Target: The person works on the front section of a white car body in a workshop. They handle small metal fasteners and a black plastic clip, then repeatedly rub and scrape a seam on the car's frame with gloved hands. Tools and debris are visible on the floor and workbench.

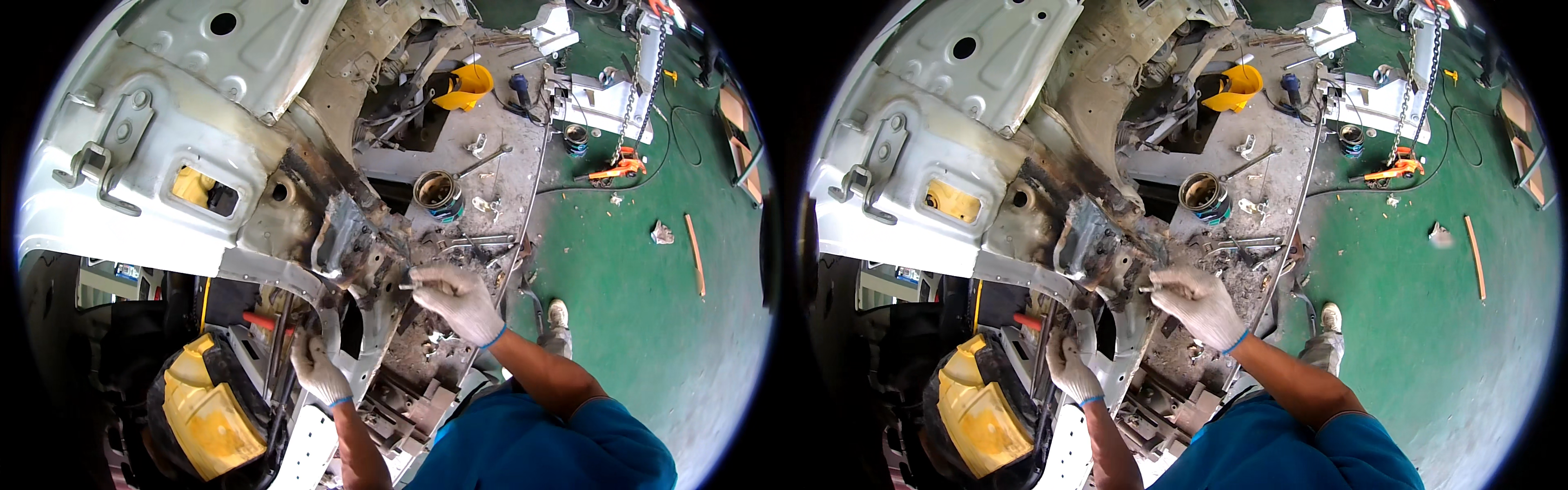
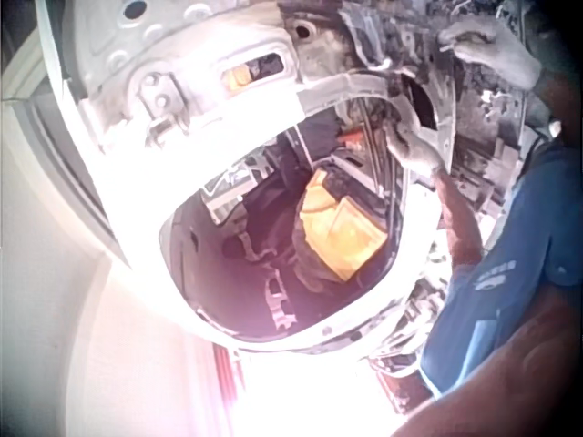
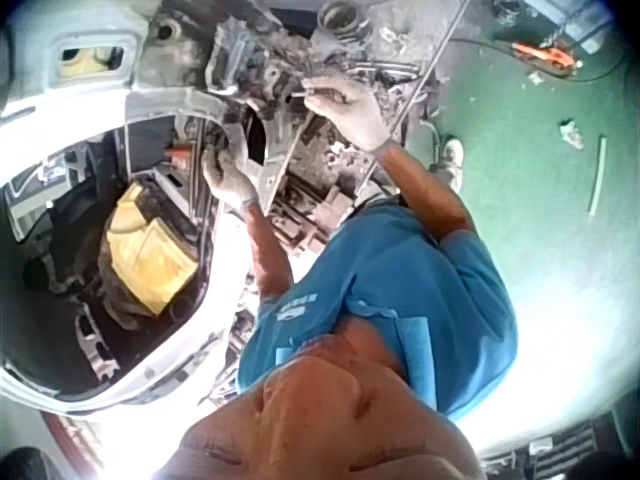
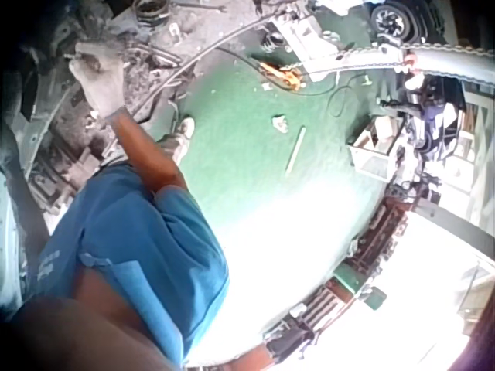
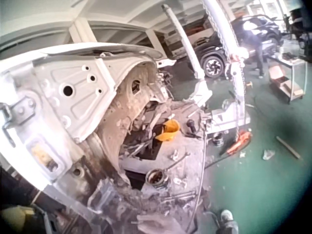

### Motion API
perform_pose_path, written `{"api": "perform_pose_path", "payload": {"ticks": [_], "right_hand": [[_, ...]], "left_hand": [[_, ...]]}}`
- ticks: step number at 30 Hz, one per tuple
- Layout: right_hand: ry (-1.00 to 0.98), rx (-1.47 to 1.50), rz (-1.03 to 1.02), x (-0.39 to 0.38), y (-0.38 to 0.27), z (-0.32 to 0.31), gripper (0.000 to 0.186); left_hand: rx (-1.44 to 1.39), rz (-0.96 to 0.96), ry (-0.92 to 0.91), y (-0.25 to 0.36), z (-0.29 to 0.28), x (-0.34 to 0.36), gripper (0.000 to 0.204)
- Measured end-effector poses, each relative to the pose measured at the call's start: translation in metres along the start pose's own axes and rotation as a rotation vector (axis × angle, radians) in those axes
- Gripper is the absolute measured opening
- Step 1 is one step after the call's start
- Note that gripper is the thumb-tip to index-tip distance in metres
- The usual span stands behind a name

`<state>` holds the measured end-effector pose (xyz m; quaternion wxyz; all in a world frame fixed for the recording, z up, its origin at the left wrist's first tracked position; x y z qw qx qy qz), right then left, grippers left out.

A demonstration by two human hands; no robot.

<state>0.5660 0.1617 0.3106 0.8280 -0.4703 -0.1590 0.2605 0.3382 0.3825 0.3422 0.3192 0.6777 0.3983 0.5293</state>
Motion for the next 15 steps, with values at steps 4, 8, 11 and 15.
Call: {"api": "perform_pose_path", "payload": {"ticks": [4, 8, 11, 15], "right_hand": [[0.055, -0.087, -0.251, 0.029, -0.027, 0.018, 0.03], [0.148, -0.202, -0.431, 0.055, -0.027, 0.023, 0.028], [0.181, -0.29, -0.587, 0.071, -0.021, 0.023, 0.03], [0.155, -0.364, -0.643, 0.076, -0.025, 0.032, 0.029]], "left_hand": [[0.394, 0.199, 0.012, -0.01, 0.011, 0.035, 0.033], [0.575, 0.264, -0.006, -0.027, 0.028, 0.033, 0.033], [0.641, 0.278, 0.016, -0.029, 0.029, 0.033, 0.033], [0.664, 0.321, 0.051, -0.032, 0.026, 0.035, 0.032]]}}
Point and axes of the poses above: each hand's wrist, its own x-axis towards the middle knuckle, its own z-axis out of the palm, y = z × x, the point moved 5 cm from there along x, towards the middle knuckle, and after that the axes turned 4 degrees about y, right-handed, at the moved point
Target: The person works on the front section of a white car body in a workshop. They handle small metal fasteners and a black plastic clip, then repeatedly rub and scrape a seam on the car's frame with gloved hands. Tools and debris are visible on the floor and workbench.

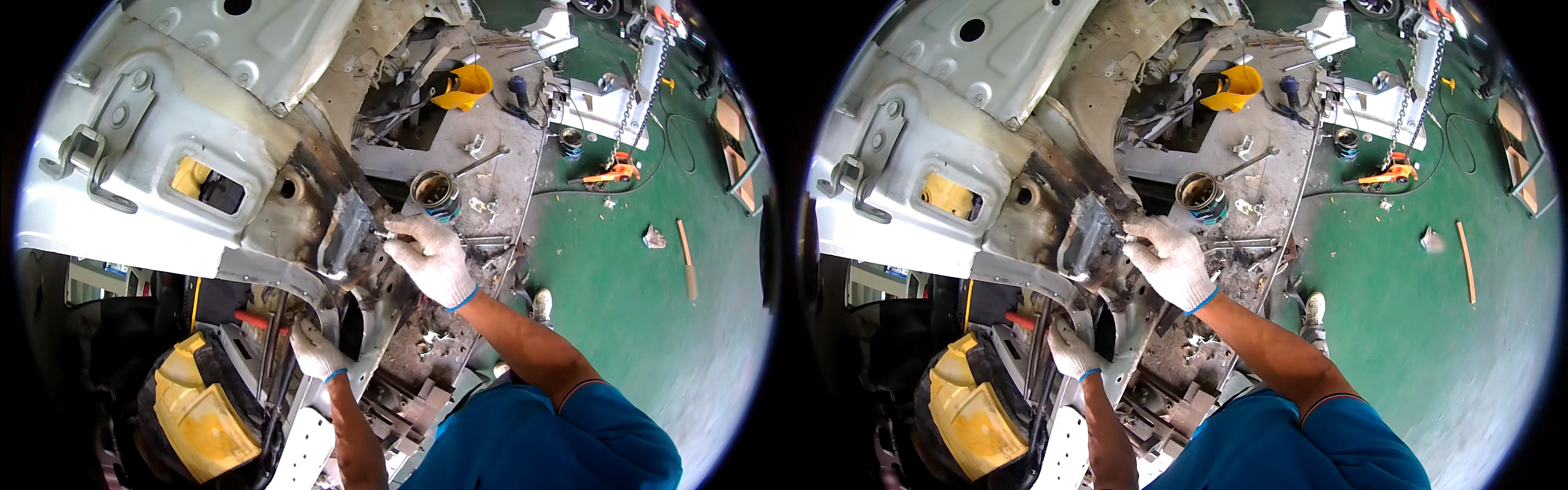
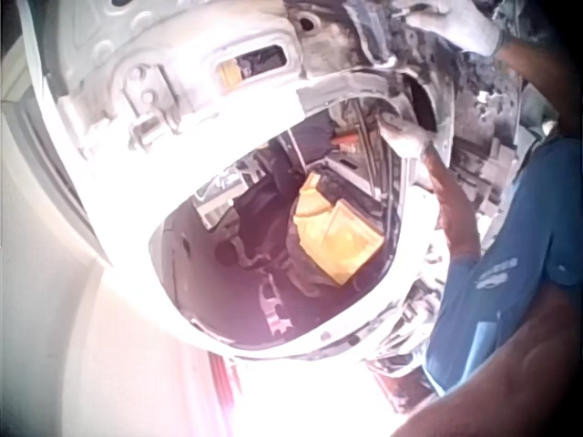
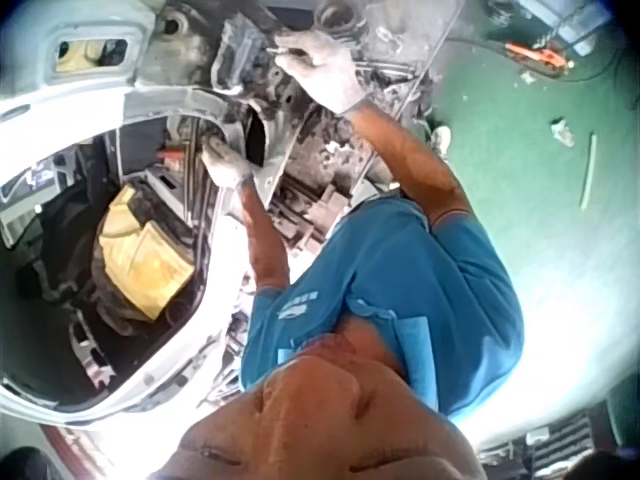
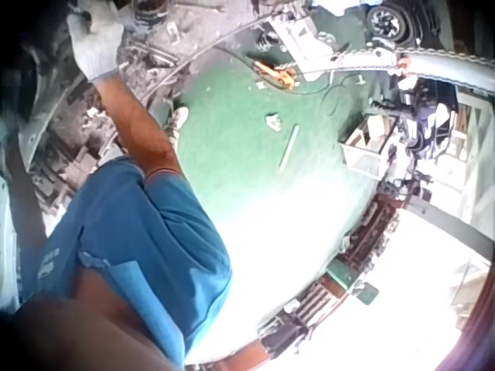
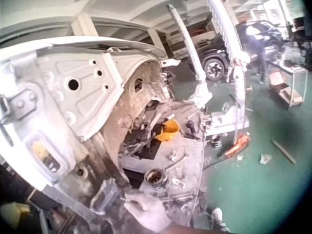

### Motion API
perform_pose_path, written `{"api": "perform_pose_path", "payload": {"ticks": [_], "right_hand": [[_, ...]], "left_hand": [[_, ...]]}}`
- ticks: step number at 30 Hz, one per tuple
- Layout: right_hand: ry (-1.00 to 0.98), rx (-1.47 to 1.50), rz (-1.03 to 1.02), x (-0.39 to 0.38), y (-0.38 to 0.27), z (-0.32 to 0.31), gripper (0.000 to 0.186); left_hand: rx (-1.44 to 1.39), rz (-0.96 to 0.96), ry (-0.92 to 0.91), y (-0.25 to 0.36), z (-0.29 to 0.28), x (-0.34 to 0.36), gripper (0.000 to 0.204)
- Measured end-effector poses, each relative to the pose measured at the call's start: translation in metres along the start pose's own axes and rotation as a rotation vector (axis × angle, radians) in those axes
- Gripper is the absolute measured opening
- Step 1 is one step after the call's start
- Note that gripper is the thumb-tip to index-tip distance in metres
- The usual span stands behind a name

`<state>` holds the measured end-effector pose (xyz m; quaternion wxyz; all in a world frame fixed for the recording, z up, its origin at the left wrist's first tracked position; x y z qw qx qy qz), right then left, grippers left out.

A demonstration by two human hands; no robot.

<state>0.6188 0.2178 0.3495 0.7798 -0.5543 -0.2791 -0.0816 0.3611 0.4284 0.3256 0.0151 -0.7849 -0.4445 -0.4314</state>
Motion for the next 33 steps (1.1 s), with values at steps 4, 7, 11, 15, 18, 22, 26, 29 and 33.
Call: {"api": "perform_pose_path", "payload": {"ticks": [4, 7, 11, 15, 18, 22, 26, 29, 33], "right_hand": [[-0.006, 0.009, 0.02, 0.004, -0.001, 0.005, 0.028], [-0.027, -0.02, -0.005, 0.01, -0.003, 0.004, 0.029], [-0.054, -0.074, -0.062, 0.013, -0.006, 0.004, 0.027], [-0.073, -0.251, -0.162, 0.018, -0.021, 0.006, 0.027], [-0.072, -0.306, -0.22, 0.019, -0.024, 0.008, 0.027], [-0.088, -0.35, -0.256, 0.019, -0.026, 0.007, 0.027], [-0.124, -0.443, -0.304, 0.022, -0.035, 0.008, 0.028], [-0.154, -0.53, -0.337, 0.023, -0.04, 0.008, 0.028], [-0.161, -0.541, -0.368, 0.023, -0.031, 0.012, 0.025]], "left_hand": [[0.008, 0.019, 0.032, -0.005, 0.003, -0.002, 0.032], [0.018, -0.006, 0.021, -0.002, 0.002, -0.002, 0.031], [-0.02, -0.063, -0.016, 0.003, 0.001, -0.001, 0.034], [-0.021, -0.057, 0.005, -0.001, 0.001, -0.001, 0.033], [0.006, -0.057, 0.015, 0.001, 0.001, -0.002, 0.032], [0.007, -0.023, 0.034, 0.005, 0.0, -0.002, 0.031], [0.0, -0.013, 0.049, 0.009, -0.004, -0.002, 0.03], [-0.009, -0.001, 0.063, 0.007, -0.004, -0.002, 0.029], [-0.006, 0.018, 0.1, 0.008, -0.005, -0.001, 0.025]]}}
Point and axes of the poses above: each hand's wrist, its own x-axis towards the middle knuckle, its own z-axis out of the palm, y = z × x, the point moved 5 cm from there along x, towards the middle knuckle, and after that the axes turned 4 degrees about y, right-handed, at the moved point
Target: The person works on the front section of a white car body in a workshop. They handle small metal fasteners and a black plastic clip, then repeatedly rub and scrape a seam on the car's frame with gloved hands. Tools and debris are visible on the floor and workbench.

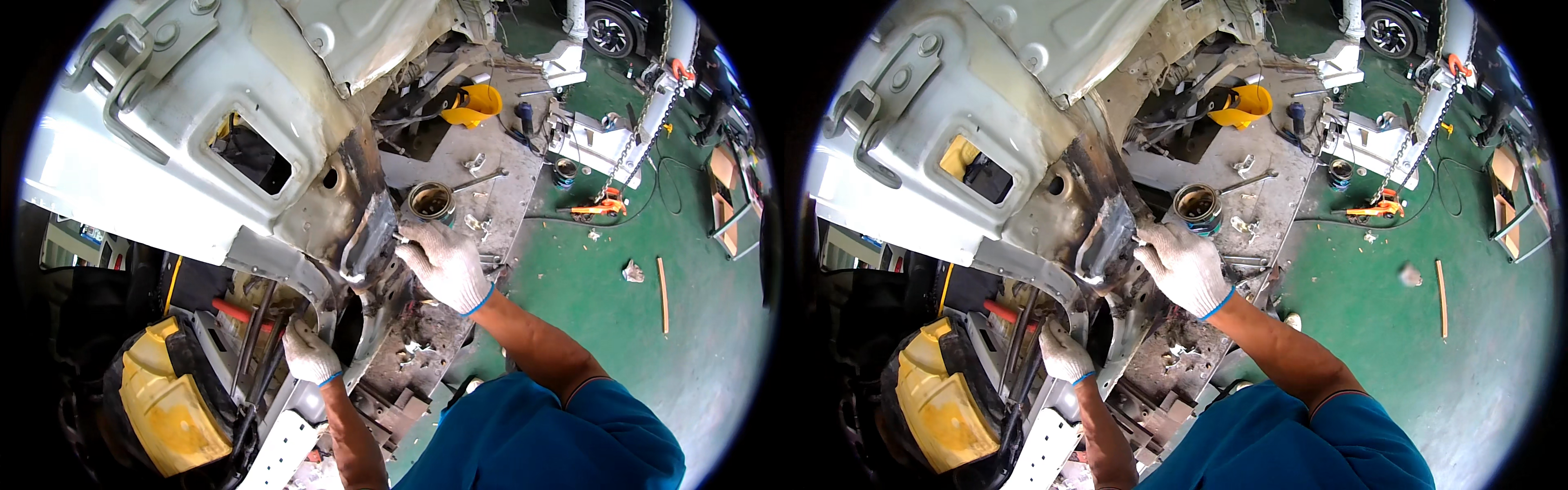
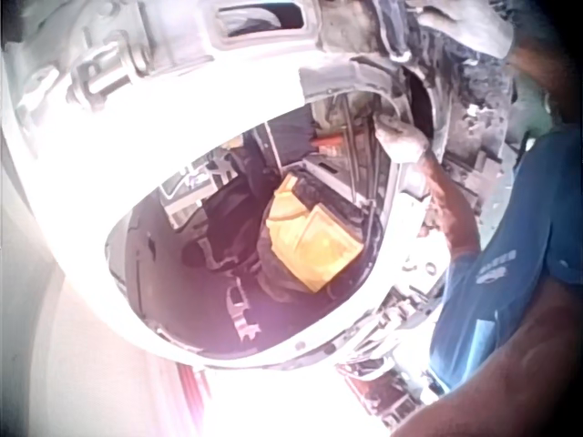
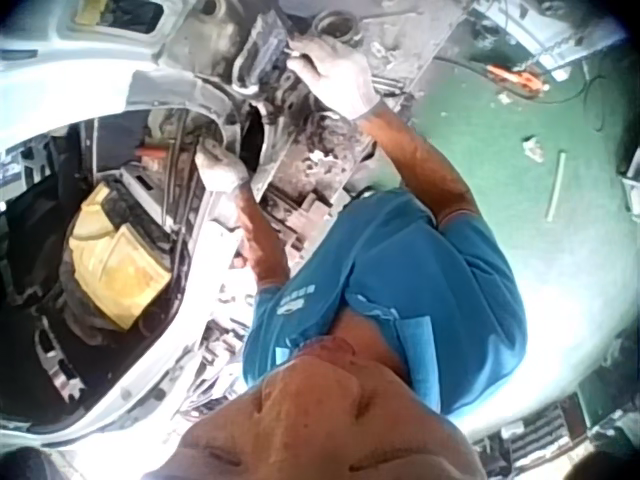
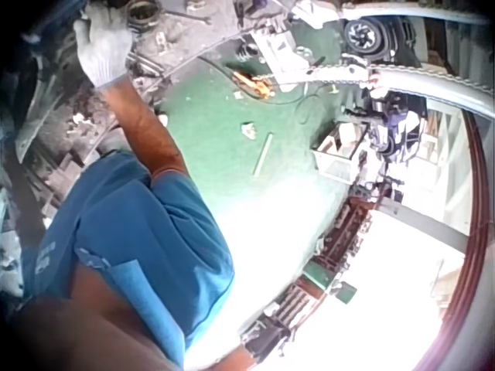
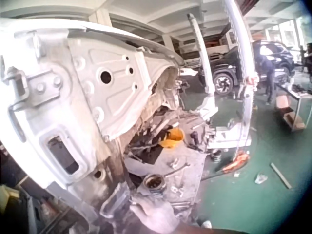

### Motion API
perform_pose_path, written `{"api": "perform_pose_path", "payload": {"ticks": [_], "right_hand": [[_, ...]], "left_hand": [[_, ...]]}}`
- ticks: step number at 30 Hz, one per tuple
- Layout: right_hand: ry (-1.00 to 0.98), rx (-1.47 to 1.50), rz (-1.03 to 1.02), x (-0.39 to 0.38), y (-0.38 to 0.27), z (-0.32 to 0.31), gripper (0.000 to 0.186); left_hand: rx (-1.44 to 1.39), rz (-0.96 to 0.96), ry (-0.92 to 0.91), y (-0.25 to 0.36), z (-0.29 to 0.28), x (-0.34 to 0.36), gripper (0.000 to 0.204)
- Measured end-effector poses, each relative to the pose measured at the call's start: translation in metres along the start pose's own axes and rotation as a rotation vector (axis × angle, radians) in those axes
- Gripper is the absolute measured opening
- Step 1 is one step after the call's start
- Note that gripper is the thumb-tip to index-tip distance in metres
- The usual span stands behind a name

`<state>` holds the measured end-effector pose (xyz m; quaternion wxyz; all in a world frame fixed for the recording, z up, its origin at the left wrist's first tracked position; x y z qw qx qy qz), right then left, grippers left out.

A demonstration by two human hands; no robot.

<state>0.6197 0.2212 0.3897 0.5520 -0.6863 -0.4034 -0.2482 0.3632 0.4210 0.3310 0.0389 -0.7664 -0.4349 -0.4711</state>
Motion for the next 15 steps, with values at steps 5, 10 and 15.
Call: {"api": "perform_pose_path", "payload": {"ticks": [5, 10, 15], "right_hand": [[0.017, 0.023, 0.014, -0.005, 0.006, 0.006, 0.024], [-0.038, 0.012, 0.035, 0.0, -0.001, 0.002, 0.029], [-0.141, -0.111, -0.012, 0.014, -0.01, -0.009, 0.032]], "left_hand": [[-0.005, 0.001, 0.025, -0.003, 0.005, -0.004, 0.024], [0.013, 0.01, 0.033, -0.003, -0.001, -0.001, 0.024], [0.01, 0.0, 0.026, -0.001, 0.002, -0.001, 0.024]]}}
Point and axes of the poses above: each hand's wrist, its own x-axis towards the middle knuckle, its own z-axis out of the palm, y = z × x, the point moved 5 cm from there along x, towards the middle knuckle, and after that the axes turned 4 degrees about y, right-handed, at the moved point
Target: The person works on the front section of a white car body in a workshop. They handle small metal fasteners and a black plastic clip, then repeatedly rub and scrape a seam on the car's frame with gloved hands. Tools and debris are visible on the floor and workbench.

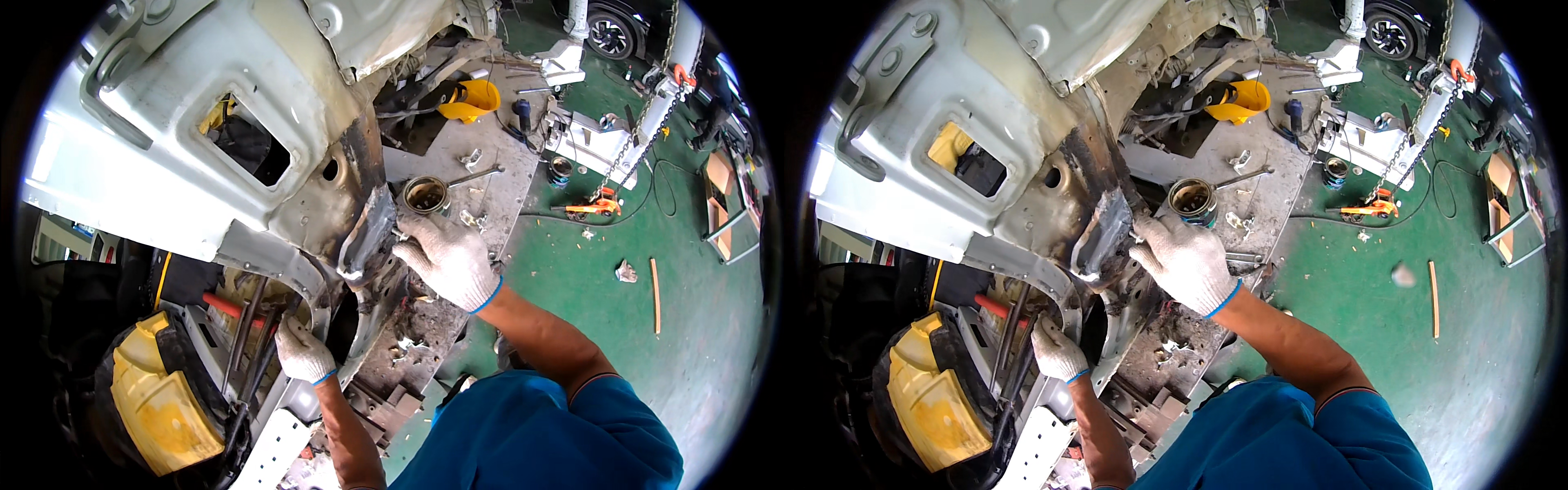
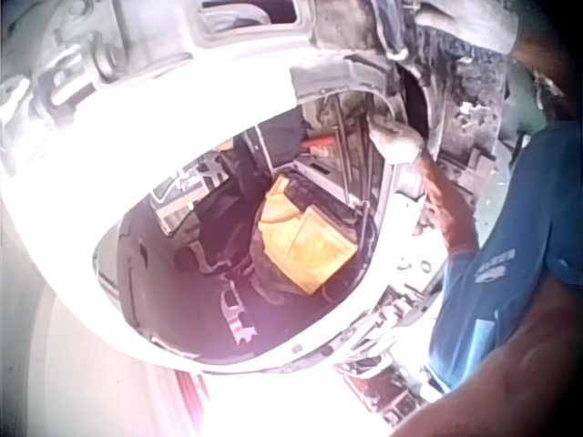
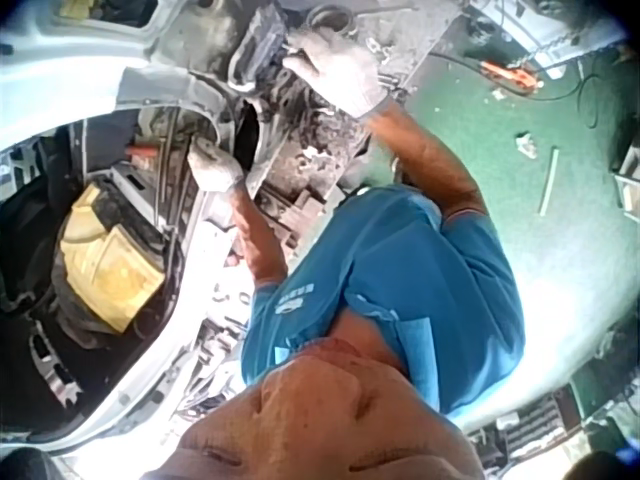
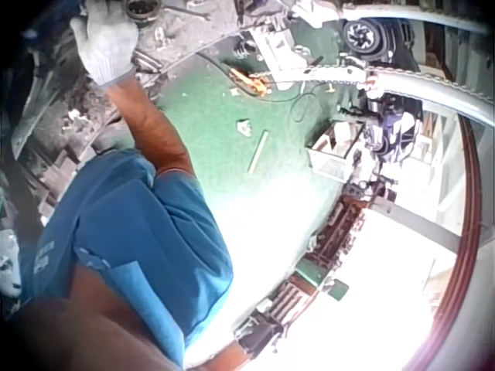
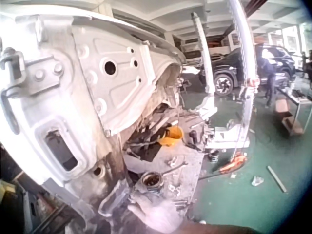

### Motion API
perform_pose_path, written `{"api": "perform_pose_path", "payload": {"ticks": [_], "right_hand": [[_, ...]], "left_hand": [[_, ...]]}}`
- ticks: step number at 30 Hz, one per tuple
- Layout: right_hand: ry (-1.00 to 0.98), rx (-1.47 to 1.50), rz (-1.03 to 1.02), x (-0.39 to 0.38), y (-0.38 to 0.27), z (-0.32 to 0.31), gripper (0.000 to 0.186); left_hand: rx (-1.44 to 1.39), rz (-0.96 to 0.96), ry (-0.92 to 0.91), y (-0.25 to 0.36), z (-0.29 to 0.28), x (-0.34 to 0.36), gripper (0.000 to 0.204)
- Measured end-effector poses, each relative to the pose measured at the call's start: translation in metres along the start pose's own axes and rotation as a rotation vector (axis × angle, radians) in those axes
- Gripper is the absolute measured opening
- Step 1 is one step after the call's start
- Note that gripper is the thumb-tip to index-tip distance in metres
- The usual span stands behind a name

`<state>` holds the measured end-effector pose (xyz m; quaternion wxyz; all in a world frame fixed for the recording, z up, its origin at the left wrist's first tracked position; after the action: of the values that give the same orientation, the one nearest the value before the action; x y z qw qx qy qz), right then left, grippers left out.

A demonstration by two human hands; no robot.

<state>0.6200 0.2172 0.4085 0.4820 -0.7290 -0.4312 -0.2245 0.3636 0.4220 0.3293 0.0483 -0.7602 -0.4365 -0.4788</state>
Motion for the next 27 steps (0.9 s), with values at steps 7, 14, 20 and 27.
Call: {"api": "perform_pose_path", "payload": {"ticks": [7, 14, 20, 27], "right_hand": [[0.016, 0.036, -0.039, -0.004, 0.011, 0.012, 0.025], [0.032, 0.081, 0.078, -0.007, 0.004, 0.014, 0.021], [-0.005, 0.527, 0.43, -0.02, 0.016, 0.033, 0.02], [-0.162, -0.219, -0.085, 0.011, -0.001, 0.004, 0.032]], "left_hand": [[-0.014, -0.002, 0.0, 0.001, 0.001, 0.0, 0.023], [-0.02, 0.001, -0.003, 0.004, -0.002, 0.001, 0.024], [-0.01, 0.002, -0.001, 0.003, 0.0, 0.0, 0.024], [-0.03, -0.008, -0.013, 0.0, 0.0, 0.001, 0.026]]}}
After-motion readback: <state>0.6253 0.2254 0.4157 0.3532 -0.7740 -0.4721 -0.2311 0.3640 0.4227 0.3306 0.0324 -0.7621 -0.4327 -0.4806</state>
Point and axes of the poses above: each hand's wrist, its own x-axis towards the middle knuckle, its own z-axis out of the palm, y = z × x, the point moved 5 cm from there along x, towards the middle knuckle, and after that the axes turned 4 degrees about y, right-handed, at the moved point
